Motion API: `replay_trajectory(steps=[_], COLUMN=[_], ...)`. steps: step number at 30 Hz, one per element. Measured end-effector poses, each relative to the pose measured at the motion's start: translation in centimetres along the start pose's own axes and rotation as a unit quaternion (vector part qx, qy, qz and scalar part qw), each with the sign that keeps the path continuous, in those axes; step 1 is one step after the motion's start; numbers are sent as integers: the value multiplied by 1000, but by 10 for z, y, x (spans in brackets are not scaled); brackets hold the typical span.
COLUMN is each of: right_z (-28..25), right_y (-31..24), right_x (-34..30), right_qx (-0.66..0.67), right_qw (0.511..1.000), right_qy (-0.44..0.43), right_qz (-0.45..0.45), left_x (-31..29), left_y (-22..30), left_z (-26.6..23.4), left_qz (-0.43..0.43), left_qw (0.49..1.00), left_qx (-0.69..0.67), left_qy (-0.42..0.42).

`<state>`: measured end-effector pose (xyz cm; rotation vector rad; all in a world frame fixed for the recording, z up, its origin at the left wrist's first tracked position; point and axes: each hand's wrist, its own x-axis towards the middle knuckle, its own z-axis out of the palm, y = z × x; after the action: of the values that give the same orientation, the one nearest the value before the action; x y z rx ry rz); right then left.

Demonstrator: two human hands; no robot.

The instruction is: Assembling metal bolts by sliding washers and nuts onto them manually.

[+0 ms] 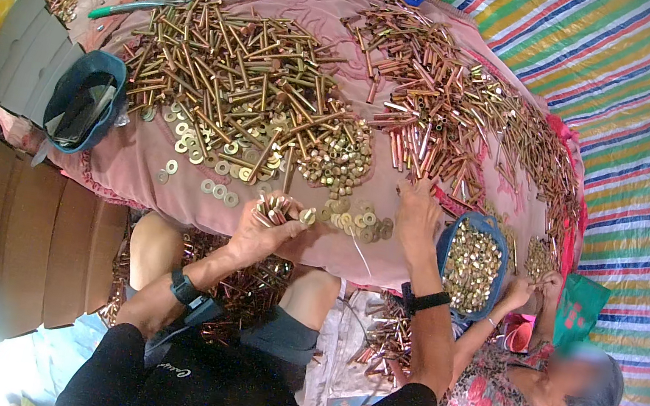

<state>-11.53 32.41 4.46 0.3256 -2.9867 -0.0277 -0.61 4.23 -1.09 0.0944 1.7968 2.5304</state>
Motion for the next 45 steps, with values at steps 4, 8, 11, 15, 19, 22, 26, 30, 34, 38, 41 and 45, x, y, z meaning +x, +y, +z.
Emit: replay_trajectory(steps=[4, 8, 11, 15, 19, 22, 26, 30, 34, 38, 41, 45], right_z=[-13, -67, -86, -85, -79, -81, -58, -43, -17, 14, 18, 2], right_y=[-22, -73, -102, -114, -125, -132, -126, -124, -102, -108, -110, -116], right_x=[-6, -31, -41, -45, -47, -48, -55, -60, -38, -10, 2, 1], right_qx=[174, 595, 653, 642, 536, 439, 392, 509, 478, 390, 297, 355], right_qw=[960, 796, 755, 764, 842, 883, 914, 841, 875, 919, 949, 933], right_qy=[199, 30, -7, -11, 63, 122, -85, -182, -46, 64, 88, 54], right_qz=[-90, 107, 57, 62, -21, -113, -60, -34, 68, 0, -55, -25], left_x=[-1, -4, -2, -3, -4, -3, -6, -10, -8, -7, -6, -9], left_y=[6, 8, 4, 11, 14, 26, 14, 4, 11, 14, 18, 5], left_z=[4, -3, 0, 1, 0, 3, -4, -5, 3, 2, 7, -1], left_qz=[1, -18, -21, -7, -18, 2, 52, 1, 52, 18, -11, 7], left_qw=[1000, 1000, 1000, 1000, 1000, 1000, 993, 999, 997, 996, 999, 999], left_qx=[-5, -10, -23, 9, -9, 5, 104, 50, 35, 77, 23, 40], left_qy=[15, 5, 3, 4, 1, 3, -13, 4, 52, 32, 28, 21])
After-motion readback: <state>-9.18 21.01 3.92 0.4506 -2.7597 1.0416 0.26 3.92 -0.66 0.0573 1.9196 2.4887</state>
